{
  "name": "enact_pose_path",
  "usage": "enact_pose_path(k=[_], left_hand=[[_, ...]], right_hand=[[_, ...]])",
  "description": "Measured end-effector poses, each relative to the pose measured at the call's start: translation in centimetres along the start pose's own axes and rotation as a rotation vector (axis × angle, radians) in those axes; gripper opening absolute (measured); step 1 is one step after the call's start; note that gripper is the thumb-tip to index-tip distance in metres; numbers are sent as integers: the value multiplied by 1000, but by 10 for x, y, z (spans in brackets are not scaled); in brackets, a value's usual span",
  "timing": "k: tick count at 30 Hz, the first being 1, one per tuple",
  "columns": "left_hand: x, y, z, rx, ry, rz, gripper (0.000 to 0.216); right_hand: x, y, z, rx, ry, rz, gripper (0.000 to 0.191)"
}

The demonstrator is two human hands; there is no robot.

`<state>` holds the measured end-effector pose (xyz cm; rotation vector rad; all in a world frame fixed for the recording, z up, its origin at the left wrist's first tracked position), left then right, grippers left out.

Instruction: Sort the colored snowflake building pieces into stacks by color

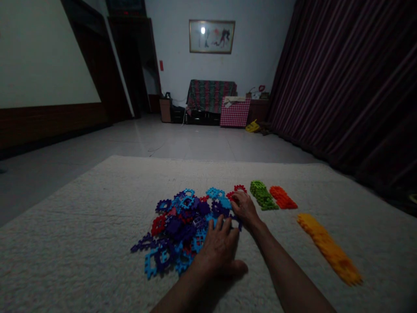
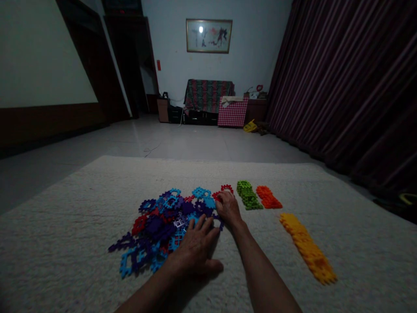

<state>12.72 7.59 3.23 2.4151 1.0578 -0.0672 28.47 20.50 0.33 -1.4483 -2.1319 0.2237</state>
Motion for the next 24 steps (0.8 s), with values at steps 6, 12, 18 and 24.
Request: enact_pose_path(k=[6, 12, 18, 24], left_hand=[[4, -7, -2, 2, 92, -77, 57], [6, -16, -9, 2, 223, -206, 40], [7, -30, -7, 28, 317, -316, 39], [9, -33, -7, 78, 365, -372, 35]], right_hand=[[2, 3, 0, -28, 17, -16, 22], [2, -4, 9, -19, -19, -21, 31], [-2, -40, 18, -155, -65, -1, 34], [-2, -49, 39, -36, -124, -104, 39]])
Point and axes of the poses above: each hand's wrist, its own x-axis towards the middle knuckle, its own z-axis out of the palm, y = z × x, the point moved 5 cm from there along x, towards the middle knuckle, and after that the axes turned 15 degrees about -y, right-handed, at the moved point
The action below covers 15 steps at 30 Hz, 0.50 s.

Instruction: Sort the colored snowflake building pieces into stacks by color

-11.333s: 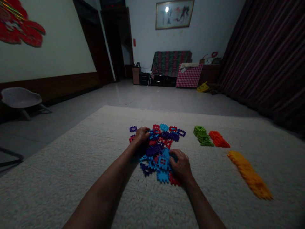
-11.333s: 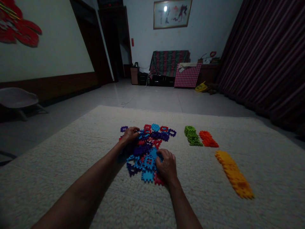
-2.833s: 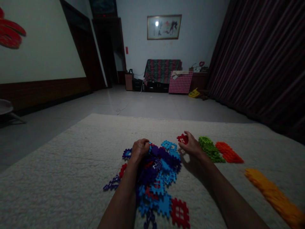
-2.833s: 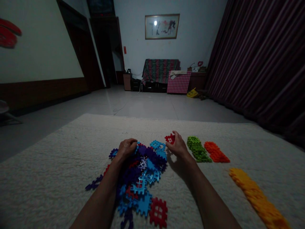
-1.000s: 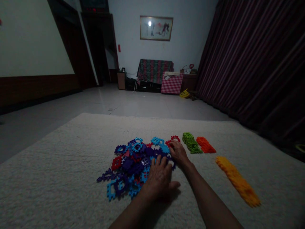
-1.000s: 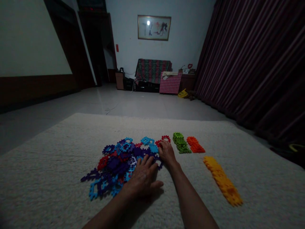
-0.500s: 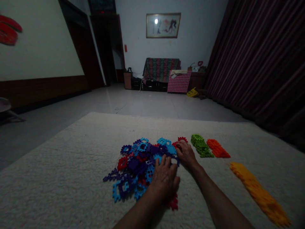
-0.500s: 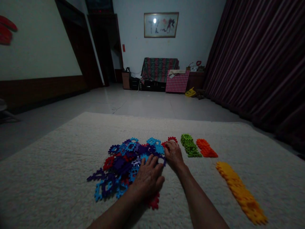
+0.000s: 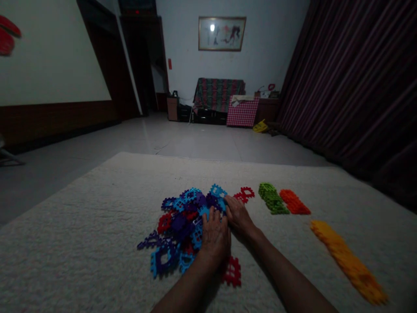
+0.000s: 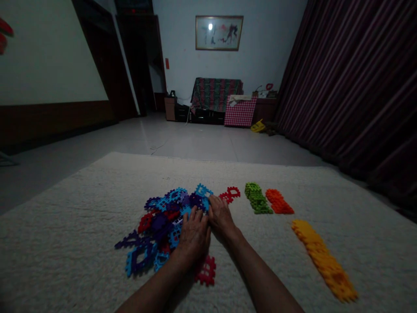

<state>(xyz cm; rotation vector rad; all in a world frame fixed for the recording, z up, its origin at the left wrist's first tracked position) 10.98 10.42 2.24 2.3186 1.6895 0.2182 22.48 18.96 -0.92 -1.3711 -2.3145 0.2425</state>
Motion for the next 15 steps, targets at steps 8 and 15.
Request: enact_pose_path(k=[8, 15], left_hand=[[2, -8, -12, 10, -7, -48, 30], [0, 7, -16, -17, 46, 42, 26]], right_hand=[[5, -2, 4, 352, 17, -187, 50], [0, 46, -28, 35, 196, 171, 38]])
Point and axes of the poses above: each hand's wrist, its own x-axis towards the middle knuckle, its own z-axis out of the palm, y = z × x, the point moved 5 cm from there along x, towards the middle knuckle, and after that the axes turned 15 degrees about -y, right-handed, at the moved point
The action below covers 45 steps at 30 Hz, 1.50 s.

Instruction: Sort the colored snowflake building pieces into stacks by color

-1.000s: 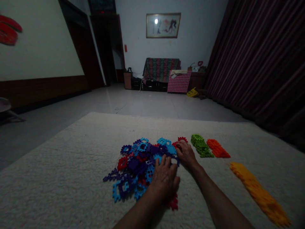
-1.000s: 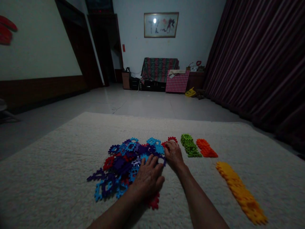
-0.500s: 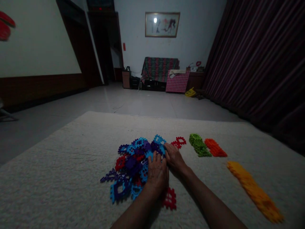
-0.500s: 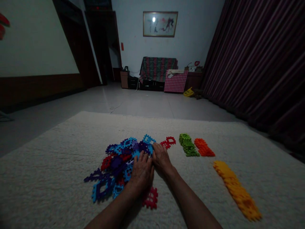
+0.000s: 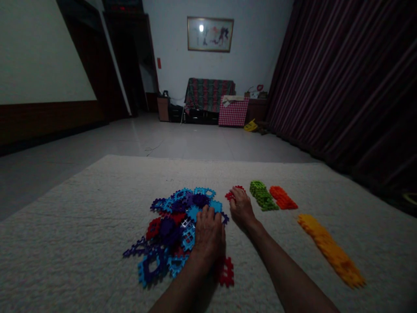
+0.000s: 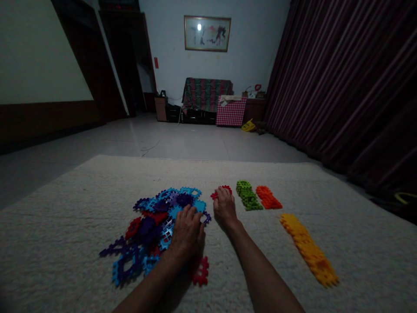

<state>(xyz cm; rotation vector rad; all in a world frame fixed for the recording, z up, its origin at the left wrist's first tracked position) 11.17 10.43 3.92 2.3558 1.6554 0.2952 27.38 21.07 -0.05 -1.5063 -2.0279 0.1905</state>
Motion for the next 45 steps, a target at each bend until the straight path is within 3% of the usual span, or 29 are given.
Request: enact_pose_path(k=[5, 9, 14, 20, 26, 33, 40, 45], left_hand=[[-6, 19, 17, -44, -3, 144, 23], [-9, 22, 32, -40, -38, 163, 21], [-8, 21, 35, -63, -45, 180, 20], [-7, 21, 35, -53, -44, 174, 22], [-7, 22, 36, -42, -52, 171, 20], [-8, 22, 34, -53, -43, 158, 20], [-9, 22, 34, -50, -12, 181, 20], [-9, 21, 36, -57, -19, 193, 20]], right_hand=[[-2, 20, -6, -151, -57, 178, 33], [0, 25, -10, -151, -120, 130, 36], [2, 35, -13, -95, -178, 71, 49], [3, 31, -19, 35, -47, 12, 42], [7, 38, -29, 177, 104, 118, 42], [4, 41, -25, 36, 140, 165, 42], [8, 42, -16, 35, -160, 120, 37], [7, 42, -17, 7, -196, 101, 34]])
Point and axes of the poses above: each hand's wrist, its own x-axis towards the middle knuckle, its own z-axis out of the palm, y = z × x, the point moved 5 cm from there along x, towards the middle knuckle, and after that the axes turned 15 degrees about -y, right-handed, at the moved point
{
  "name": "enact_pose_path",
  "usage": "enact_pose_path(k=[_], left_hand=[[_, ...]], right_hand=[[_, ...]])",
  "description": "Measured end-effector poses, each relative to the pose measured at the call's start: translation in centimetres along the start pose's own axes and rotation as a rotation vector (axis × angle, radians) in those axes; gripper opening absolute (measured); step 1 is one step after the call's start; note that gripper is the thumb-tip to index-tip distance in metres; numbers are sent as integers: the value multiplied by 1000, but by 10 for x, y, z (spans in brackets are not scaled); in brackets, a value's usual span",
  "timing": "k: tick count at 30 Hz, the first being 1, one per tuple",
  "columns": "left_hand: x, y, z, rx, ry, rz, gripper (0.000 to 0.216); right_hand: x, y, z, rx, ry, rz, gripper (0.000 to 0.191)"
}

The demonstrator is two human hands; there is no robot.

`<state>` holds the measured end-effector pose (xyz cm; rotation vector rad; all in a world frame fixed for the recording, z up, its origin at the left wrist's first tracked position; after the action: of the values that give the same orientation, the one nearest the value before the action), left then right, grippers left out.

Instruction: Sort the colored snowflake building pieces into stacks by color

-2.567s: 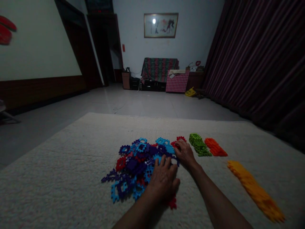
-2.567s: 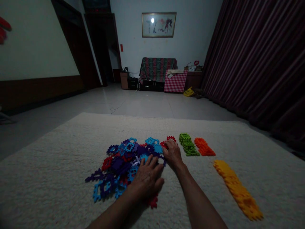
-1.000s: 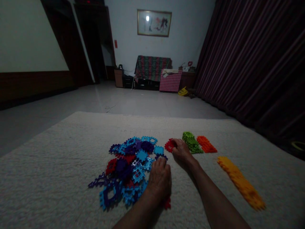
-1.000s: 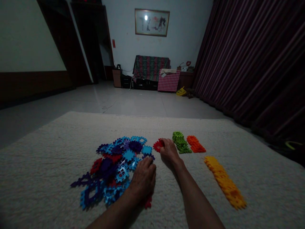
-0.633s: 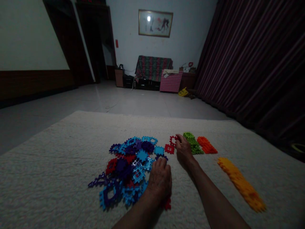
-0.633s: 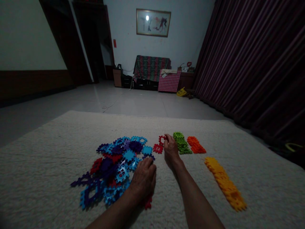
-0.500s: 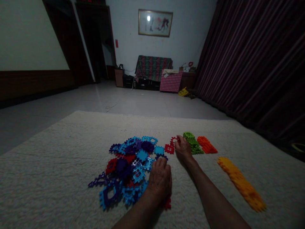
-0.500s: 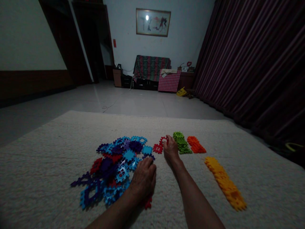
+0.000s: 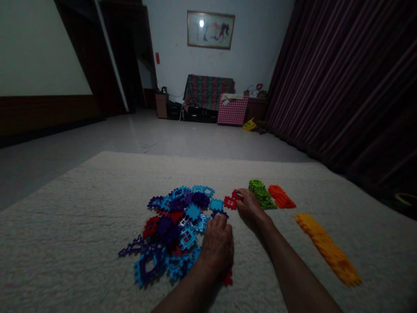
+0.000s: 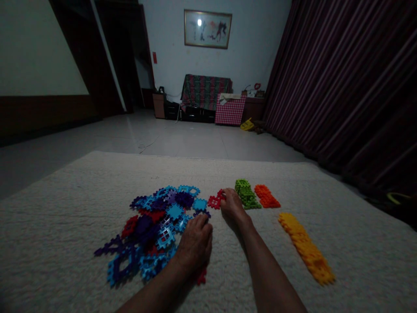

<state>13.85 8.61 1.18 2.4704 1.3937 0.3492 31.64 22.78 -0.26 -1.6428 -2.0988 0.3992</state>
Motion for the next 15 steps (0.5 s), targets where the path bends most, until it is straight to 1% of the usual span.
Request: enact_pose_path(k=[3, 5, 9, 12, 15], left_hand=[[1, -1, 1, 0, 8, 10, 20], [1, -1, 1, 1, 11, 8, 19], [2, 0, -1, 2, 3, 7, 21], [2, 0, -4, 20, -27, 4, 21], [4, -1, -8, 31, -54, 7, 21]], right_hand=[[-1, 2, 2, 46, 46, 49, 34], [-3, 1, 1, 94, 113, 73, 37], [-11, -16, -12, 107, 245, 28, 40], [-29, -34, -26, 63, 283, -22, 45], [-64, -38, -41, 10, 322, -34, 49]])
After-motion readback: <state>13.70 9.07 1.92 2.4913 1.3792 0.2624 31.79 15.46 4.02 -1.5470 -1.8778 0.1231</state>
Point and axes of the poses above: each hand's wrist, its own x-axis towards the middle knuckle, its own z-axis out of the palm, y = z × x, the point moved 5 cm from there along x, towards the middle knuckle, and after that the axes turned 15 degrees about -y, right-handed, at the moved point
